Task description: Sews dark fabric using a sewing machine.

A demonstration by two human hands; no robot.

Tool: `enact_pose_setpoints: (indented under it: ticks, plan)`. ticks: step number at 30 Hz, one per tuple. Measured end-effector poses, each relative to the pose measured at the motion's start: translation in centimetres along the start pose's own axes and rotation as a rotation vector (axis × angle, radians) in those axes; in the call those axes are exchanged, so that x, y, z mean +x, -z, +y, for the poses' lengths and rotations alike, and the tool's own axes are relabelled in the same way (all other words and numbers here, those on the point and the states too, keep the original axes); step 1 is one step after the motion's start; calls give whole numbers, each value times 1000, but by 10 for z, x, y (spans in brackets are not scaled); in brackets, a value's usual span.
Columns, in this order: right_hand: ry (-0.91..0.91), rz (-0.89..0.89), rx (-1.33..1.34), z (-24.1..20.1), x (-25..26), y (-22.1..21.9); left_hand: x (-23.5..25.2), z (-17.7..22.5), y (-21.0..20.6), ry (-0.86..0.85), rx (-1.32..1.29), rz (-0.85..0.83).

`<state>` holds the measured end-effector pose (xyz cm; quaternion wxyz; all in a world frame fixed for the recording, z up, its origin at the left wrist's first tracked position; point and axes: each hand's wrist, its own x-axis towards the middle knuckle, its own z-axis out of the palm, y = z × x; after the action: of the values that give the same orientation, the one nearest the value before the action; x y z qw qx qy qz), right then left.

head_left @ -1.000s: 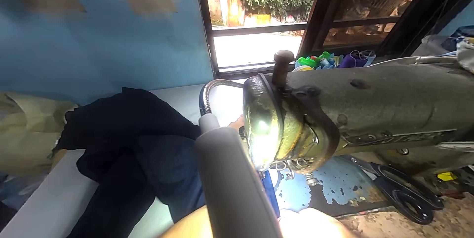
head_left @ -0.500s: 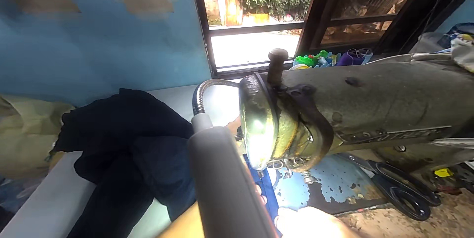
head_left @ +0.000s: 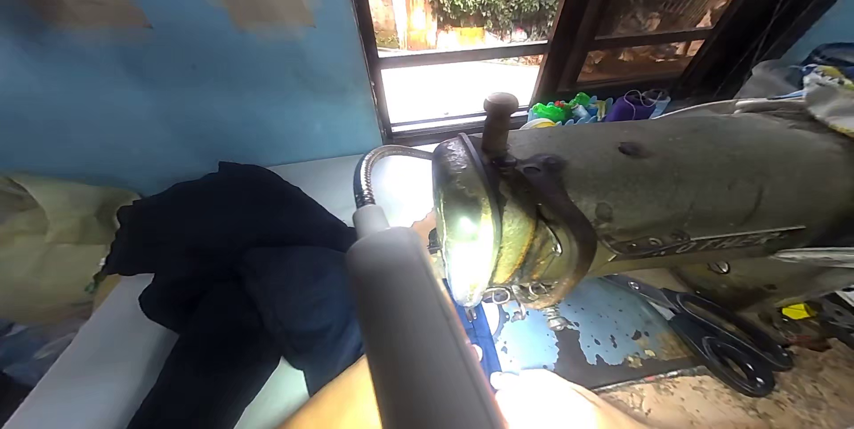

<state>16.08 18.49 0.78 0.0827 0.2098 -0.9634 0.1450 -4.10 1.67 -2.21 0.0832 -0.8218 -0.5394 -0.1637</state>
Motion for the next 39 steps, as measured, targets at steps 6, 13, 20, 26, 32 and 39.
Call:
enact_pose_setpoints:
  ticks: [6,13,20,26,32,39]
  plan:
    - [19,48,-31,2,-1,-3,7,6,9,146,-72,-81]
    - [162,83,-2,22,-1,-32,18,18,9,313,-75,-133]
    - [-13,315,239,46,-1,-4,16,25,19,313,-93,-235]
    - [-220,313,-188,60,8,-16,12,27,16,291,-50,-186]
    - [-181,408,-236,54,9,-20,13,30,20,304,-64,-201]
    - [-183,349,-479,46,13,-16,8,29,11,271,-12,-125]
